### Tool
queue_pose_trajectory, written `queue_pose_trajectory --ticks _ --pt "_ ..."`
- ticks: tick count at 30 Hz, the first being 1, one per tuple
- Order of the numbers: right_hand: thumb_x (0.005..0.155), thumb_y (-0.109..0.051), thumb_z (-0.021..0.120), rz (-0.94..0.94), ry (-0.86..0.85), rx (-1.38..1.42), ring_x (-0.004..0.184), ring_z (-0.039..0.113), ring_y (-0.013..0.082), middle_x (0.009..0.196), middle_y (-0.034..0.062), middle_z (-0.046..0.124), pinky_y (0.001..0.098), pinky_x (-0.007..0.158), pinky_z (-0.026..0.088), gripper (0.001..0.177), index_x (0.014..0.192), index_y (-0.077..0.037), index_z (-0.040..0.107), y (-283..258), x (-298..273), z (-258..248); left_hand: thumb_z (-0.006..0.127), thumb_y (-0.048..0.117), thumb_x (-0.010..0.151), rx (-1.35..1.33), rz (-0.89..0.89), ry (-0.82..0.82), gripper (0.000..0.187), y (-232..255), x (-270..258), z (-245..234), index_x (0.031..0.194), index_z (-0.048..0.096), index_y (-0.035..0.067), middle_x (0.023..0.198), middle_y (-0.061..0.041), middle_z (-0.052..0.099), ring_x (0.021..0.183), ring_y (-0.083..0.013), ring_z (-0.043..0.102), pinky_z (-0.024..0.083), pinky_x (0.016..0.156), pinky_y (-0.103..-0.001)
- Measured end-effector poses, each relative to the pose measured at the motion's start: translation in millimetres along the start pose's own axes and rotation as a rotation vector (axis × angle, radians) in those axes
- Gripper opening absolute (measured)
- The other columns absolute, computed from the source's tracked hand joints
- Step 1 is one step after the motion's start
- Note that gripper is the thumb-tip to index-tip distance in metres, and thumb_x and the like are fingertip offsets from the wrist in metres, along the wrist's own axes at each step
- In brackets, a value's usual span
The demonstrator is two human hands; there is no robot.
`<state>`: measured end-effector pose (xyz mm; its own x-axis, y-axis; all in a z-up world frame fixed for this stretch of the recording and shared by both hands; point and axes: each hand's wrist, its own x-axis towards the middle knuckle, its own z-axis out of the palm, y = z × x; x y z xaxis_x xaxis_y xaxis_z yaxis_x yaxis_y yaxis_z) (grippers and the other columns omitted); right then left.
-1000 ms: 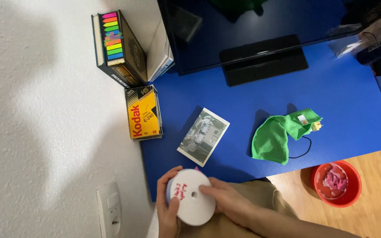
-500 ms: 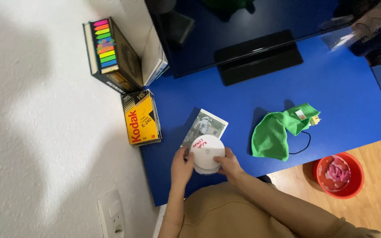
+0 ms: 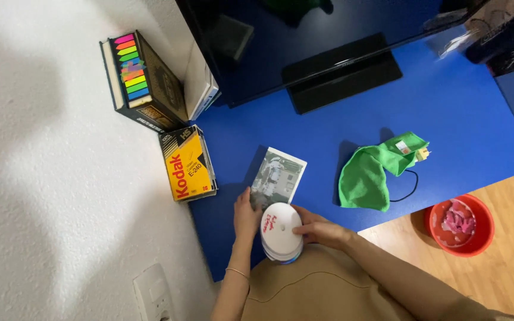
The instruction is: The person is organizing and sorting various items on a blue desk, including CDs, books, boxes, and a cleaning cloth.
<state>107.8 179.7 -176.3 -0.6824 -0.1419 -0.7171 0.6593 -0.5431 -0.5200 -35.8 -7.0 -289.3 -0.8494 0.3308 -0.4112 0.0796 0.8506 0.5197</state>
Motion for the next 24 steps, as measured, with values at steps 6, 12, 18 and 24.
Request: queue_pose_trajectory --ticks 6,12,18,24 --pt "0.085 -0.008 0.074 0.006 -0.099 0.046 0.126 0.059 0.0306 0.157 0.0177 0.045 0.0511 0.091 0.061 0.094 0.165 -0.014 0.023 -7 -9 11 0.074 0.062 0.087 -0.463 -0.158 -0.243 0.078 -10 6 50 0.145 0.057 0.012 0.114 -0.019 0.073 0.115 -0.0404 0.067 0.056 0.097 -0.053" --pt "0.083 -0.007 0.076 -0.017 -0.114 0.05 0.118 0.068 0.0306 0.144 0.0166 0.061 0.0467 0.085 0.064 0.089 0.162 -0.015 0.034 10 -34 -16 0.07 0.053 0.091 -0.163 -0.138 0.037 0.053 20 3 21 0.125 0.068 0.013 0.106 -0.012 0.068 0.102 -0.0316 0.073 0.06 0.085 -0.047" --pt "0.087 -0.008 0.073 -0.066 0.194 0.209 0.106 0.07 0.0322 0.126 0.021 0.067 0.0496 0.085 0.062 0.069 0.15 0.0 0.047 84 -70 -106 0.068 0.031 0.093 -0.061 0.056 0.047 0.037 78 7 -19 0.125 0.065 0.012 0.114 -0.011 0.061 0.111 -0.0313 0.068 0.061 0.089 -0.043" --pt "0.09 -0.015 0.073 -0.221 0.032 0.348 0.089 0.061 0.021 0.098 0.0146 0.067 0.0293 0.075 0.048 0.033 0.113 0.005 0.062 94 -95 -108 0.061 0.036 0.098 0.108 0.23 0.013 0.05 78 38 4 0.139 0.057 0.007 0.138 -0.016 0.054 0.128 -0.0407 0.049 0.048 0.101 -0.054"
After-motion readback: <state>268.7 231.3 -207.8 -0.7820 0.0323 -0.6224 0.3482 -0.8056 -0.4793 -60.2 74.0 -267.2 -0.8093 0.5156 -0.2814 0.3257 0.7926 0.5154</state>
